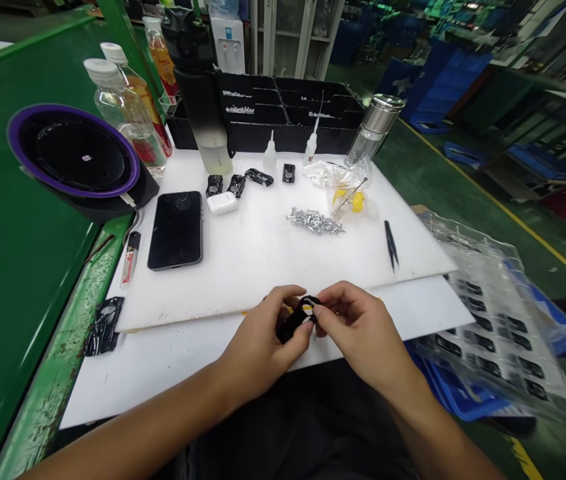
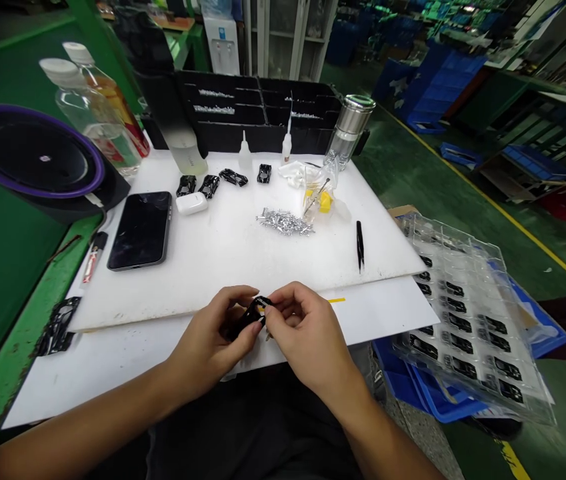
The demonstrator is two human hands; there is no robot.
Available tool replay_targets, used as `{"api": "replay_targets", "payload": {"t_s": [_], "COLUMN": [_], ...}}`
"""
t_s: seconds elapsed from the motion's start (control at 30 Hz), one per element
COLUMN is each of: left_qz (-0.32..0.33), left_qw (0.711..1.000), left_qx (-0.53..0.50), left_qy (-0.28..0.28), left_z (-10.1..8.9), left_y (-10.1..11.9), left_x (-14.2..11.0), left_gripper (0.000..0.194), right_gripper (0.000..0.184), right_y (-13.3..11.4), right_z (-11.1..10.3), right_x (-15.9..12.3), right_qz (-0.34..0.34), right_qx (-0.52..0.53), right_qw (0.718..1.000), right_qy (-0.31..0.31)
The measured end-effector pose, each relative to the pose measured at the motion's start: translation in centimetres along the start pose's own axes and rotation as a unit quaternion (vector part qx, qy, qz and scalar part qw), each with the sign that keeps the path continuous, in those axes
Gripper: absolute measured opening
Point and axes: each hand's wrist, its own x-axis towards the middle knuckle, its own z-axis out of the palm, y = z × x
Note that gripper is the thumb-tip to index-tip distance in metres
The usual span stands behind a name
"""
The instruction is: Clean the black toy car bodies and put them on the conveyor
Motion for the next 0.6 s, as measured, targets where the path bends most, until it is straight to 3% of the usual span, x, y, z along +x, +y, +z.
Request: {"api": "replay_targets", "payload": {"t_s": [0.07, 0.2, 0.47, 0.6], "left_qz": [0.064, 0.174, 0.253, 0.318], "left_qw": [0.997, 0.976, 0.935, 0.9], "left_qx": [0.039, 0.127, 0.247, 0.297], "left_qy": [0.006, -0.016, 0.02, 0.043], "left_z": [0.1, 0.3, 0.6, 0.1], "left_y": [-0.3, -1.1, -1.7, -4.2], "left_x": [0.0, -0.4, -0.3, 0.2], "left_gripper": [0.042, 0.046, 0.04, 0.041], "right_gripper": [0.013, 0.011, 0.008, 0.008], "right_y": [0.2, 0.7, 1.4, 2.0], "right_z": [-0.3, -0.6, -0.1, 0.5], "right_x": [-0.1, -0.3, -0.7, -0.6], "right_qz": [0.002, 0.012, 0.001, -0.001], "right_qx": [0.012, 0.045, 0.056, 0.06], "right_qw": [1.0, 0.999, 0.998, 0.996], "right_qy": [0.009, -0.004, 0.029, 0.061]}}
